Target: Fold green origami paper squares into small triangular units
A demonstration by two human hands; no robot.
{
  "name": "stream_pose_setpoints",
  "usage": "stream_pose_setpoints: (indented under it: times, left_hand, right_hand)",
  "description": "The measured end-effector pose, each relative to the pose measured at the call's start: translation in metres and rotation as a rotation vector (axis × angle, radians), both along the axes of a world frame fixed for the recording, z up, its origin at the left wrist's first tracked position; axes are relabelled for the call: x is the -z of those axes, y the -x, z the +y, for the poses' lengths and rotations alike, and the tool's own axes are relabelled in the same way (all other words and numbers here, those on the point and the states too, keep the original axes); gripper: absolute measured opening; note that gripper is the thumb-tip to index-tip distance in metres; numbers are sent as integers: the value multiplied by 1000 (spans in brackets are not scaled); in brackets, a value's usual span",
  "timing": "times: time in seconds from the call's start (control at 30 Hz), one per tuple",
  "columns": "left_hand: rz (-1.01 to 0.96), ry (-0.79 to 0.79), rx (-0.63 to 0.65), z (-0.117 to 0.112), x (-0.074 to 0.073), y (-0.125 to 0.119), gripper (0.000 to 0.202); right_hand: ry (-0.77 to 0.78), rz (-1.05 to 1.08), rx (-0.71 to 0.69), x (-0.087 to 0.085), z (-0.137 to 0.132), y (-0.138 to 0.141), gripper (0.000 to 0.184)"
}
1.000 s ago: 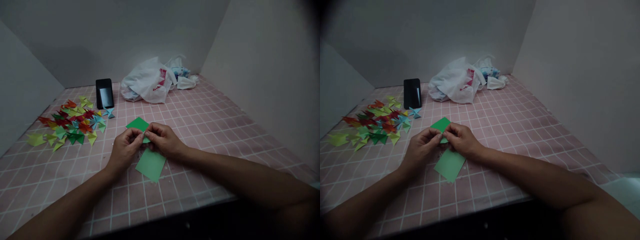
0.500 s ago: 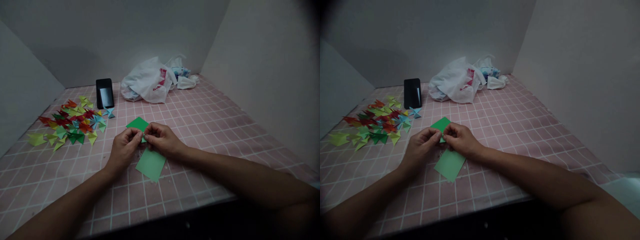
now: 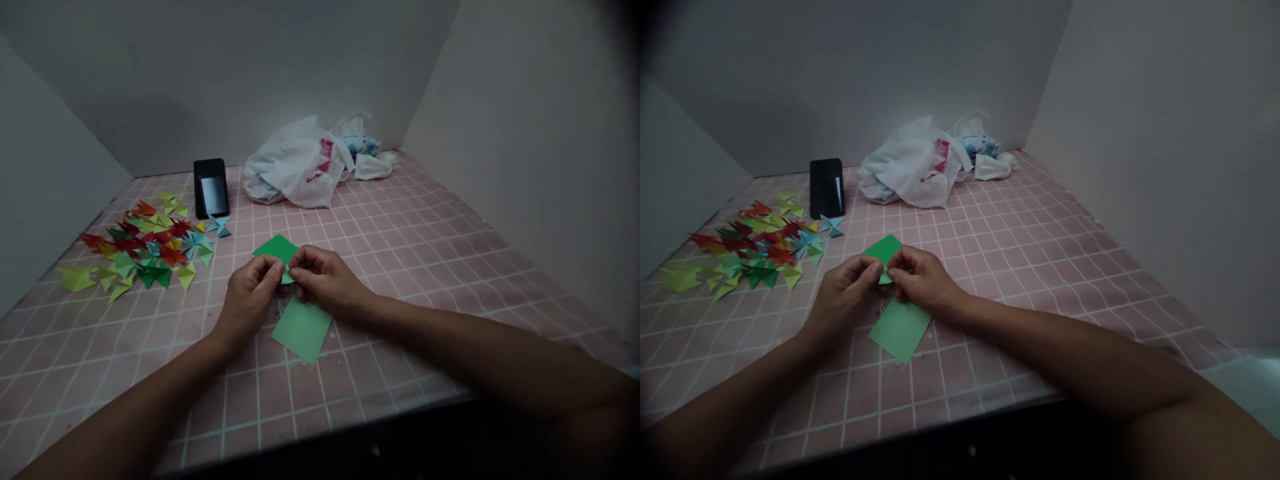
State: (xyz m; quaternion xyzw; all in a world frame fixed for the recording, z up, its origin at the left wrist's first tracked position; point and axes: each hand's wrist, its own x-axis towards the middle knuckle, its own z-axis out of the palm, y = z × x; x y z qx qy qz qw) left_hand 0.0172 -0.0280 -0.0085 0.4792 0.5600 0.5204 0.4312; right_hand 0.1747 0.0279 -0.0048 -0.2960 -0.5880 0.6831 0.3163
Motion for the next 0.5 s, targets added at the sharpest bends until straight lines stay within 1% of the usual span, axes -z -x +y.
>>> stream_pose_setpoints:
  times: [0.07, 0.2, 0.3, 0.5]
  left_hand:
    - [3, 11, 3, -1, -4, -1, 29]
    - [-110, 23, 39, -1, -9, -5, 28]
    - [-146, 17, 40, -1, -7, -6, 25]
    - [-126, 42, 18, -1, -4, -5, 23]
  right_hand:
    - [19, 6, 19, -1, 0, 0, 9]
    - [26, 19, 59, -5, -1, 0, 9]
    - [34, 32, 49, -5, -1, 0, 10]
    - [57, 73, 32, -1, 0, 2, 11]
